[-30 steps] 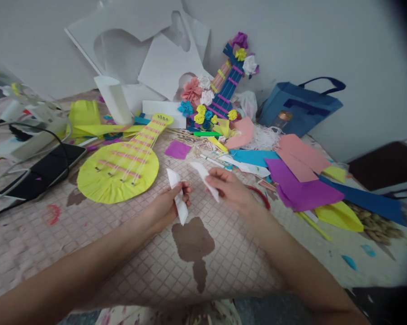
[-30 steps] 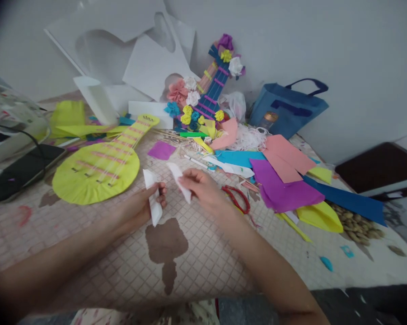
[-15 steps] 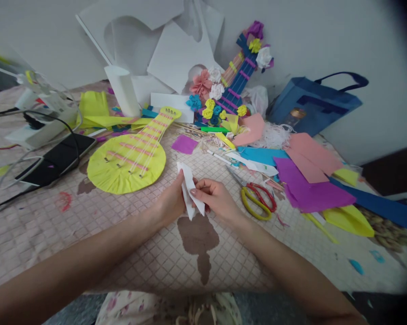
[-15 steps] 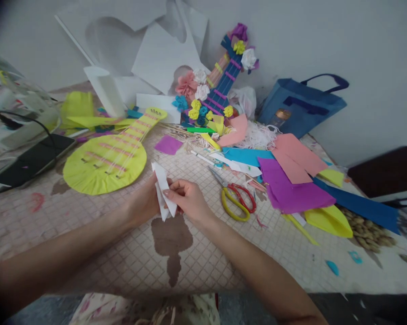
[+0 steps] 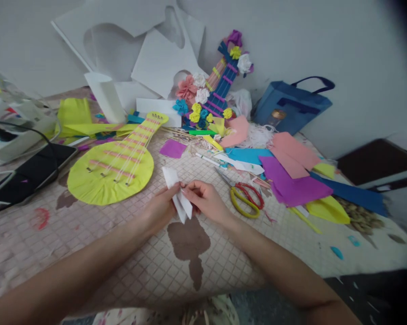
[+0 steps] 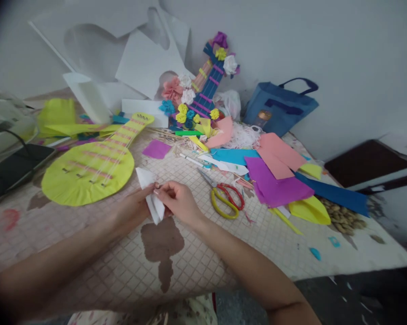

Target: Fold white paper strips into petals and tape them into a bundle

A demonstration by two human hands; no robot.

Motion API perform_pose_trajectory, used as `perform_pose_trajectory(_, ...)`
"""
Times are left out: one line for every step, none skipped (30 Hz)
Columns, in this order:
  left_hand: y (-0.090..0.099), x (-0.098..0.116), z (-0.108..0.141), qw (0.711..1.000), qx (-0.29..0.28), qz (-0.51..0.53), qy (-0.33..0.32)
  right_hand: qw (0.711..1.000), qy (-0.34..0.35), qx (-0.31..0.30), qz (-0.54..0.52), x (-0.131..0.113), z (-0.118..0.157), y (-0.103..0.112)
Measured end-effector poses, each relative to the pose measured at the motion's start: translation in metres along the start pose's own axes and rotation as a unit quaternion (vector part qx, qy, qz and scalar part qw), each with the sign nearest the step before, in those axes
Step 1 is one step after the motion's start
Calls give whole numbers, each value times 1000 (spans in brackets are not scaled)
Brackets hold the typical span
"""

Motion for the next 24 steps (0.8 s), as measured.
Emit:
perform_pose_trajectory(1,1,0,1000,11,5,0,999,20,5,30,-3,-1,6)
perform_pose_trajectory(2,3,-1,1000,25,10,0,996,47,15,75,-7,-3,14)
perform_pose_trajectory(3,4,-1,999,42,14,-6,987,84,31,137,-12,-6,27)
perform_pose_trajectory(4,6,-1,998,53,17,-10,968,124,60,211,-19,-9,43)
perform_pose_trajectory(5,7,-2,998,59,17,-10,946,151,75,279,-24,-13,61)
perform_pose_trajectory(5,7,-2,998,61,16,-8,923,163,97,335,-29,-19,82)
perform_pose_trajectory(5,7,-2,998,57,14,-1,895,154,133,396,-32,-24,105)
perform_pose_trajectory(5,7,-2,999,52,11,6,865,134,165,455,-34,-31,128)
perform_pose_trajectory(4,7,-2,999,46,8,13,854,120,175,475,-34,-37,149)
perform_pose_trajectory(3,7,-2,999,42,4,19,849,111,177,486,-33,-44,167)
perform_pose_trajectory(2,6,-1,999,38,0,27,845,102,169,496,-30,-50,181)
perform_pose_trajectory(1,6,0,999,35,-4,34,844,94,154,505,-27,-56,191)
perform_pose_trajectory(1,6,1,999,33,-7,39,844,85,136,512,-22,-61,197)
perform_pose_trajectory(0,5,1,998,33,-9,43,845,77,118,516,-17,-66,201)
perform_pose_trajectory(-1,5,2,998,33,-10,45,846,69,102,519,-12,-69,202)
perform_pose_trajectory(-1,5,2,998,34,-10,45,847,63,89,521,-7,-72,202)
perform_pose_trajectory(-1,5,3,998,36,-10,44,847,58,79,522,-3,-74,201)
perform_pose_trajectory(0,5,3,998,41,-9,42,849,55,71,521,0,-75,201)
perform_pose_trajectory(0,5,3,998,44,-9,40,850,53,65,519,2,-76,200)
perform_pose_trajectory(1,5,3,998,45,-8,37,853,52,60,516,2,-76,200)
perform_pose_trajectory(2,5,2,998,44,-8,36,856,53,57,511,1,-76,200)
perform_pose_trajectory(2,5,1,999,39,-8,37,860,57,57,504,-2,-75,201)
perform_pose_trajectory(2,6,1,999,32,-8,37,864,63,61,496,-5,-74,201)
perform_pose_trajectory(2,6,0,999,25,-9,37,868,72,71,486,-11,-72,201)
Point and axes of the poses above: each hand's wrist, its own z-axis away from the middle knuckle, its own y-axis out of the back of the hand, x = y × z, the point moved 4 cm from there along -z, towards the middle knuckle, and after that the axes turned 7 degrees about y, right-handed, at the moved point
